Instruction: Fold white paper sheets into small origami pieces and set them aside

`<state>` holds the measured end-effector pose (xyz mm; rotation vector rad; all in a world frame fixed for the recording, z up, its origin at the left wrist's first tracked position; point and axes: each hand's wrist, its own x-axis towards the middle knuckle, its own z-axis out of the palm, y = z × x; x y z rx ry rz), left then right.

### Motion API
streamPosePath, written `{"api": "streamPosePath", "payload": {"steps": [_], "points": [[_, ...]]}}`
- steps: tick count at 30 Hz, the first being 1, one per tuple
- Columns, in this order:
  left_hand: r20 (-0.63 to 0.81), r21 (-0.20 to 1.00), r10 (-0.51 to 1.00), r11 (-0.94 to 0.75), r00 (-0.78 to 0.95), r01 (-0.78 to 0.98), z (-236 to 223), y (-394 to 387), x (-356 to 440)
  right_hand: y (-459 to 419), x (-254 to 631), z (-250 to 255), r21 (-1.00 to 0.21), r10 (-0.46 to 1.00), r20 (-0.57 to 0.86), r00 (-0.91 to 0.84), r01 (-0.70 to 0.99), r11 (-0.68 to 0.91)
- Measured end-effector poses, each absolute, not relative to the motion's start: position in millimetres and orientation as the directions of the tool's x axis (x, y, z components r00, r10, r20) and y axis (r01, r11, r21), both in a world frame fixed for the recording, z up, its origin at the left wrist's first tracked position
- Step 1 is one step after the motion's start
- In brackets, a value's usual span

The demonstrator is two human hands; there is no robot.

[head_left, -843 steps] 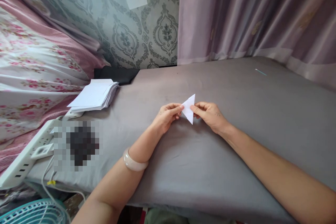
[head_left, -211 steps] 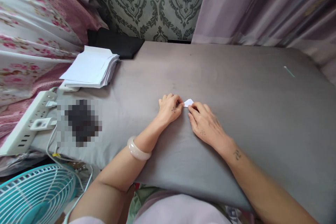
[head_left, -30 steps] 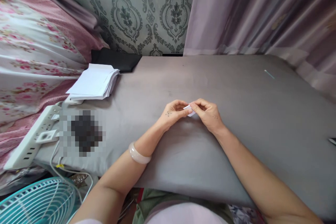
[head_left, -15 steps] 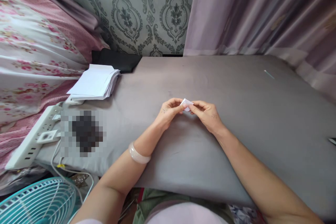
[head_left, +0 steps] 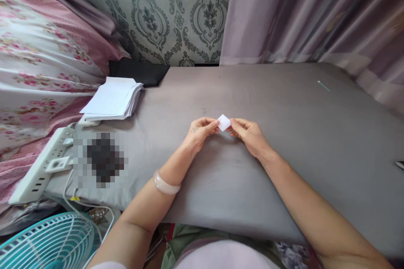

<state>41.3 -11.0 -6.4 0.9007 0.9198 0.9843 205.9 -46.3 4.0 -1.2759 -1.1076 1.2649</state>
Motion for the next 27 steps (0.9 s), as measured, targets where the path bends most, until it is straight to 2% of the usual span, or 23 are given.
{"api": "streamPosePath", "payload": {"steps": [4, 8, 14, 17, 19, 21, 23, 25, 27], "points": [[-0.208, 0.902, 0.939, 0.292, 0.272, -0.318, -10.9, -14.9, 46.7, -46.7, 199.9, -0.2, -0.989, 0.988, -0.124, 0.096, -0.096, -0.114], [-0.257, 0.917, 0.903, 0.341, 0.344, -0.208, -6.5, -18.1, 46.5, -43.7, 206.4, -1.1, -0.995, 0.991, -0.070, 0.116, 0.063, -0.078], [-0.344, 0.919, 0.833, 0.393, 0.434, -0.024, 4.6, -18.6, 40.4, -39.8, 227.3, 6.2, -0.917, 0.992, -0.085, -0.097, 0.397, -0.039], [-0.331, 0.939, 0.824, 0.336, 0.460, 0.073, 6.1, -19.9, 41.8, -38.0, 229.6, 5.5, -0.897, 0.962, -0.092, -0.259, 0.441, 0.033], [-0.325, 0.945, 0.849, 0.313, 0.417, 0.098, 5.7, -19.9, 43.6, -36.2, 226.9, 1.6, -0.908, 0.961, -0.092, -0.259, 0.419, 0.026], [-0.333, 0.942, 0.892, 0.330, 0.305, 0.062, 5.0, -18.8, 45.0, -34.8, 222.6, -3.6, -0.921, 0.988, -0.045, -0.145, 0.390, 0.016], [-0.363, 0.930, 0.914, 0.367, 0.179, 0.009, 4.1, -17.5, 45.6, -35.2, 218.4, -8.4, -0.897, 0.997, 0.069, -0.022, 0.437, 0.071], [-0.380, 0.923, 0.919, 0.385, 0.108, -0.027, 2.4, -16.5, 45.6, -38.0, 215.0, -11.5, -0.814, 0.978, 0.210, -0.004, 0.553, 0.177], [-0.363, 0.929, 0.927, 0.367, 0.095, -0.033, -0.9, -15.9, 45.7, -42.7, 212.1, -12.7, -0.718, 0.953, 0.294, -0.070, 0.642, 0.268]]}}
